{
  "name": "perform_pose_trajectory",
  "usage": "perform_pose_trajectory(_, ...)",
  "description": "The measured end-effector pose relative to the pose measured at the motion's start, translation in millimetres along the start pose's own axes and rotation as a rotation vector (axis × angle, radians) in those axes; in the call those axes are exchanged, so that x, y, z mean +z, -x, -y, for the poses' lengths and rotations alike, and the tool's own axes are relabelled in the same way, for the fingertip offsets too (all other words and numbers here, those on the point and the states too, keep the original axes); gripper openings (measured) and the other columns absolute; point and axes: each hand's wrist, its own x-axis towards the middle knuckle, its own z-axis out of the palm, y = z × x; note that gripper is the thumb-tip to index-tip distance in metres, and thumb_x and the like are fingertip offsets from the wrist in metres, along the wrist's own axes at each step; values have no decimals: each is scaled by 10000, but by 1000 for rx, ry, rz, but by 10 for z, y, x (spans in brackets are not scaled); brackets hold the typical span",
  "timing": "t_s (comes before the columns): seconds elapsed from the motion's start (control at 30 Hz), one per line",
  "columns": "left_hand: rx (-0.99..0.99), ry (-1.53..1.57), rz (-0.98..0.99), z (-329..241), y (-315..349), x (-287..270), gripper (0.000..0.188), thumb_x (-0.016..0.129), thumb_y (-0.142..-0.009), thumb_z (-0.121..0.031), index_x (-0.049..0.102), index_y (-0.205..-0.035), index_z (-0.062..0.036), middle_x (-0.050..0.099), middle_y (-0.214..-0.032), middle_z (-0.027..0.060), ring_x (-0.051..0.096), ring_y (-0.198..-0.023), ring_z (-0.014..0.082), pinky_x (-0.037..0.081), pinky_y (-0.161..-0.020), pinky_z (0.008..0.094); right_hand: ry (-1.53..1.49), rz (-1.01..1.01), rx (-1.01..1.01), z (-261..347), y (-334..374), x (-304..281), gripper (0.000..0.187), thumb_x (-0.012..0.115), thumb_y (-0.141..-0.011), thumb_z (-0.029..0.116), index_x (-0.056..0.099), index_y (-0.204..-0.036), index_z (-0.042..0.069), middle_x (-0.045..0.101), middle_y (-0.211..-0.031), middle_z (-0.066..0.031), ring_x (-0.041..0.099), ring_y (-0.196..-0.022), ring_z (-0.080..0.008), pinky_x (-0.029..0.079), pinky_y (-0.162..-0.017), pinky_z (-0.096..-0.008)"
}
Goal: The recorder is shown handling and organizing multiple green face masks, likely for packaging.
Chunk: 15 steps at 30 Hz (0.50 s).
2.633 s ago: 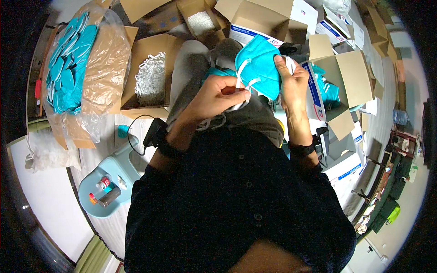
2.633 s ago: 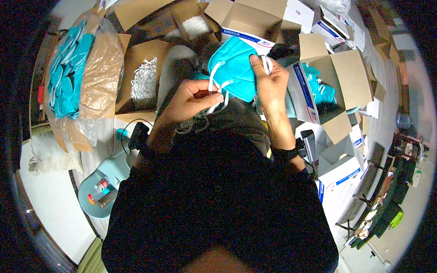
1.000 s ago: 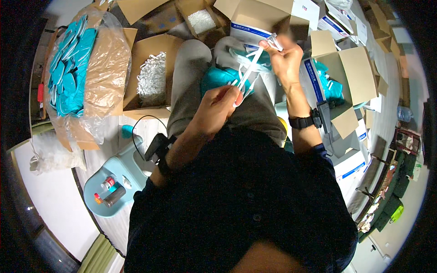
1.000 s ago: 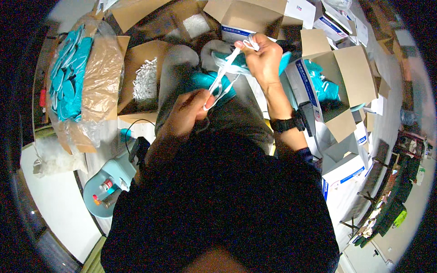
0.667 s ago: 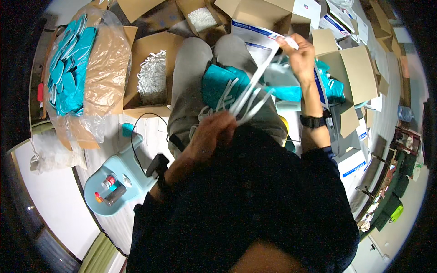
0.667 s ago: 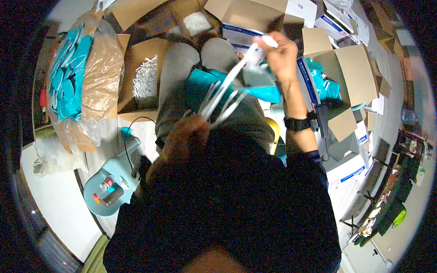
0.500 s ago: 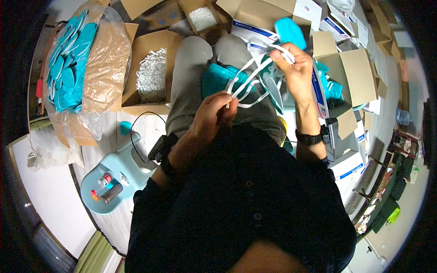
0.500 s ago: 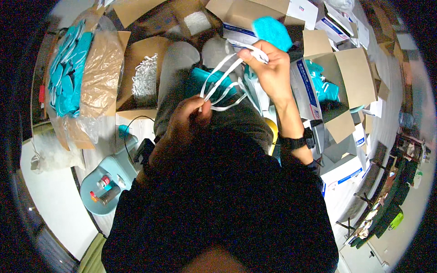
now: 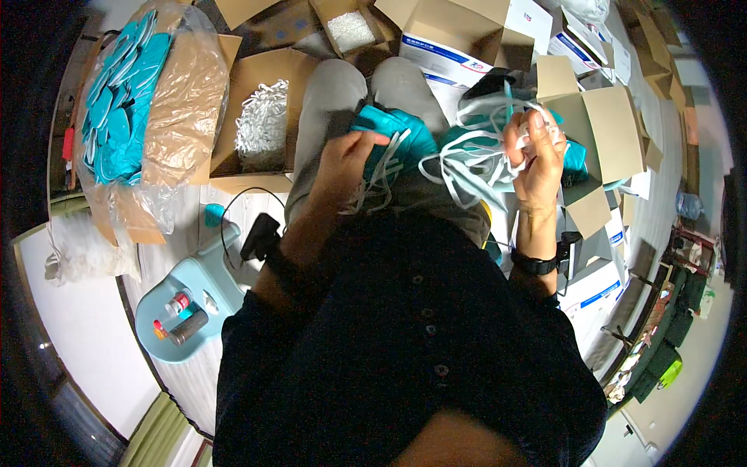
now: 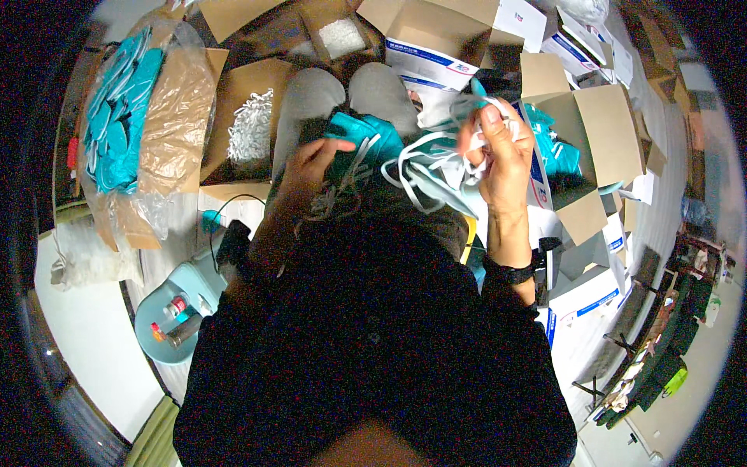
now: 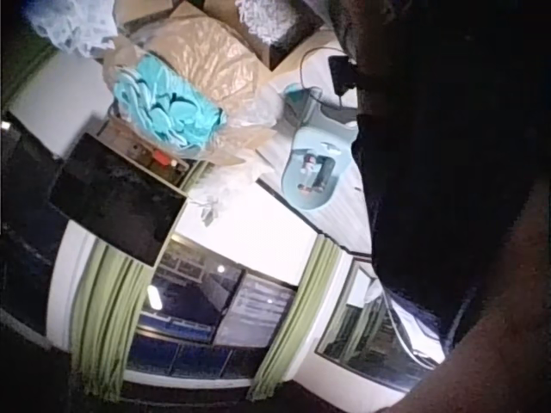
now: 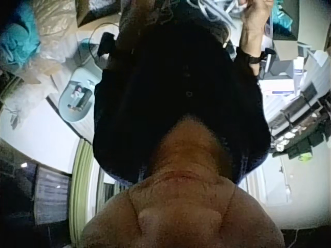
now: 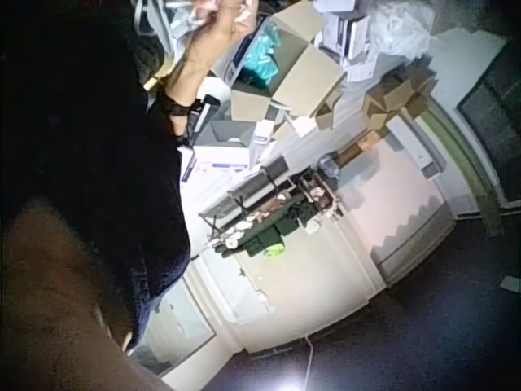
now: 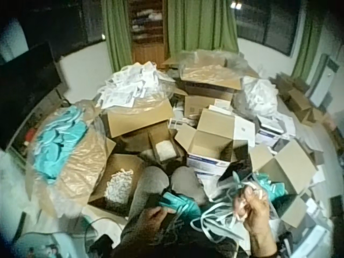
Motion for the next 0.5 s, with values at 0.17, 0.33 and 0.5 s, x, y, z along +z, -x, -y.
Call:
perform_pose_trajectory(0.17,162,-622,-81,102,-300,205,346,679,-782,-375,629,-853,-40,642,-788,173,632,-759,352,488,-664,427,88,-11,122,-142,26,-107,162,626,-897,250,564,-833,115,439,-579,88,320,-475,-3,213,-442,-182)
perform_pose_trajectory(0.33,130,-741,8,242,-386,363,290,599,-847,-321,588,-874,-32,627,-830,159,619,-783,350,491,-693,418,352,20,147,-102,83,-26,159,670,-872,191,576,-847,65,559,-761,54,449,-687,-35,358,-629,-191)
perform_pose_trajectory(0.5,74,40,166,56,-289,1,203,528,-874,-199,611,-931,-23,616,-860,137,617,-829,251,481,-740,356,361,67,135,-134,93,53,192,655,-883,204,628,-980,40,581,-790,46,446,-676,-35,349,-612,-190)
